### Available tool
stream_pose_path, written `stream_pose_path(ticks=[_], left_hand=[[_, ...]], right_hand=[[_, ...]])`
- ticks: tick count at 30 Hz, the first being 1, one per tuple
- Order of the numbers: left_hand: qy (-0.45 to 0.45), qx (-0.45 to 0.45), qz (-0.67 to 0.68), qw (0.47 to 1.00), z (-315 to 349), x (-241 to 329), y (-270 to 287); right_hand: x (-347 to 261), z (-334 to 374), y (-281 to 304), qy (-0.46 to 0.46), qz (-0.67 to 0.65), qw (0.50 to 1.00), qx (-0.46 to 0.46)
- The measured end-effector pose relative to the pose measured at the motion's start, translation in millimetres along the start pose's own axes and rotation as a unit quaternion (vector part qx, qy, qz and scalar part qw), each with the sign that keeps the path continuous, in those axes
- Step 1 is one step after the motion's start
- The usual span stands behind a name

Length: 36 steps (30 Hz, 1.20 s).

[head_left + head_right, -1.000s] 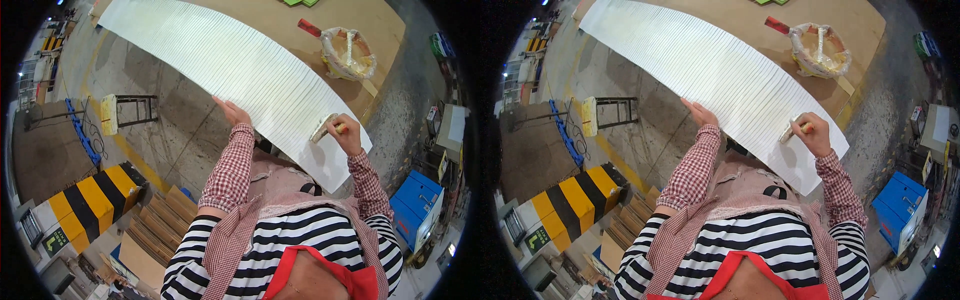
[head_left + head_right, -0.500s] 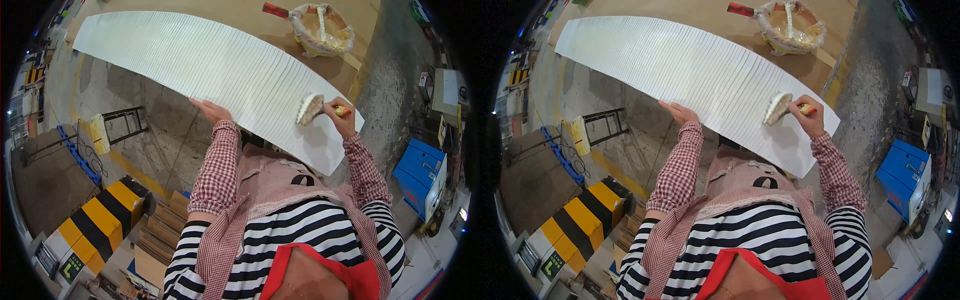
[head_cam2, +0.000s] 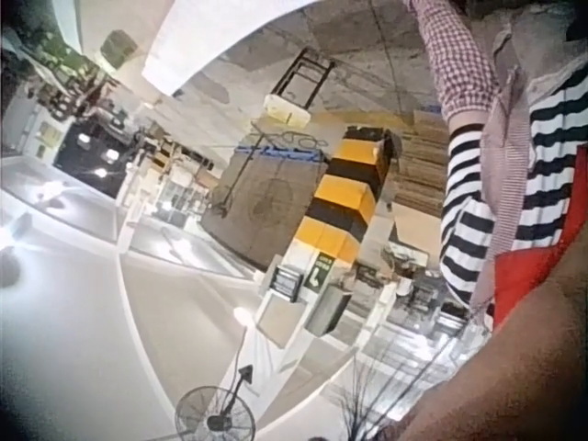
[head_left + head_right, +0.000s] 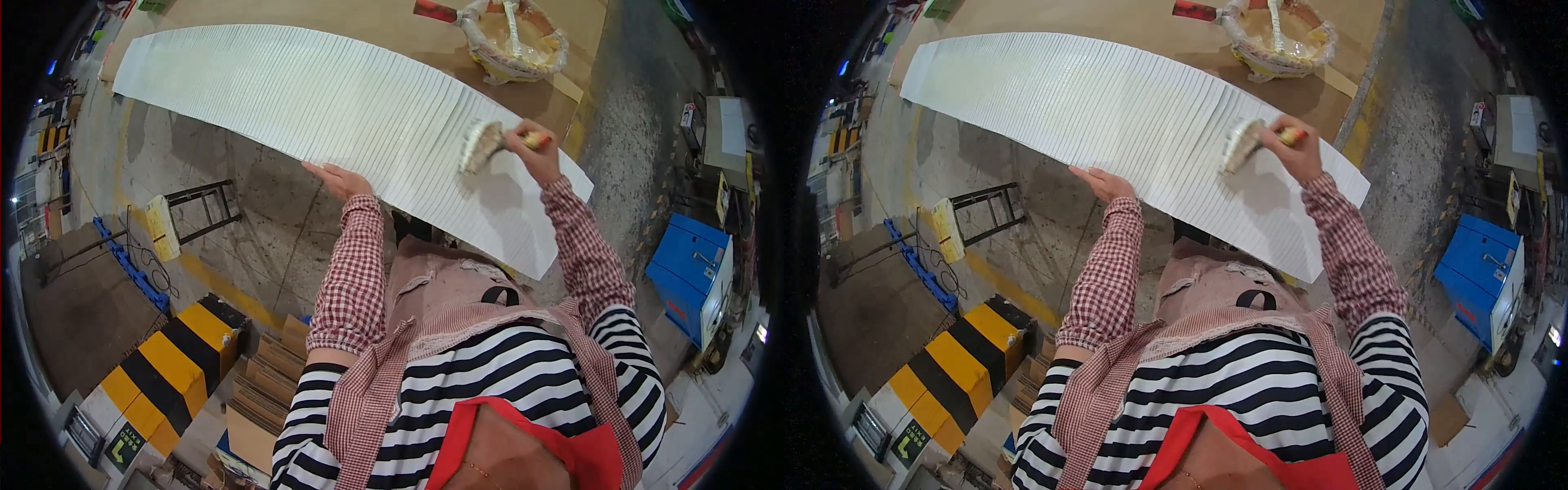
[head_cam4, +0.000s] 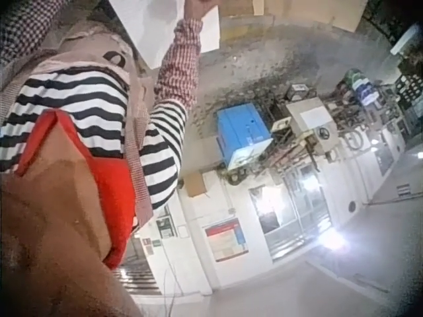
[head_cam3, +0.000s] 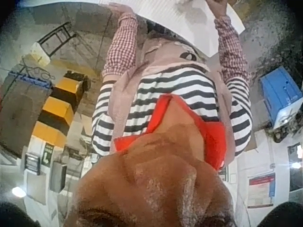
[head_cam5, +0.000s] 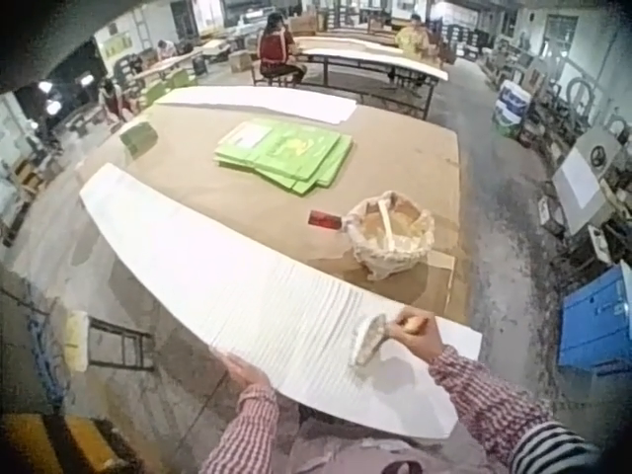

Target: Applying adhesive to edges of paper strips using a brush on a workshop table.

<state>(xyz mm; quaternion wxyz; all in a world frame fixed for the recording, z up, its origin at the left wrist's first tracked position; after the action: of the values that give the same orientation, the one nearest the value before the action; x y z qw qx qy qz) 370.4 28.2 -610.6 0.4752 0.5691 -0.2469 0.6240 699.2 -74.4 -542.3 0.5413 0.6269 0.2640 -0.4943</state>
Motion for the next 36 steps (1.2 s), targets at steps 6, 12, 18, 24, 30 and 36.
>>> stream_pose_path(ticks=[6,12,18,24,30,36], left_hand=[[-0.026,0.018,0.025,0.999,-13,-24,11],[-0.051,-0.017,0.036,0.998,88,-38,8],[-0.04,-0.017,0.062,0.997,113,-67,-5],[-0.034,-0.011,0.081,0.996,123,-54,-9],[-0.042,-0.01,0.062,0.997,123,-54,-10],[-0.054,0.009,0.045,0.997,117,-63,-7]], right_hand=[[-18,37,40,-0.057,-0.154,0.986,0.022],[-27,59,90,-0.108,-0.275,0.953,0.072],[-44,18,53,-0.011,-0.257,0.966,0.029],[-64,-38,-30,0.102,-0.166,0.98,-0.043],[-3,-24,-20,0.102,0.006,0.994,-0.046],[6,18,18,0.061,0.041,0.996,-0.044]])
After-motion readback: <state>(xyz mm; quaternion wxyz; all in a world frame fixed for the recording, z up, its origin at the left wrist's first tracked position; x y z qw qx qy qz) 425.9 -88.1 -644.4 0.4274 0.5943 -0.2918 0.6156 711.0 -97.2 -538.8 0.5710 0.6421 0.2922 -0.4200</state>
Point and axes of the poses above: each hand's wrist, its own z-axis away from the middle knuckle, its own y-axis out of the back of the hand, x = y × z, the point moved 3 cm from there along -z, towards the middle knuckle, and after that the axes turned 12 degrees about z, right-handed, at the moved point
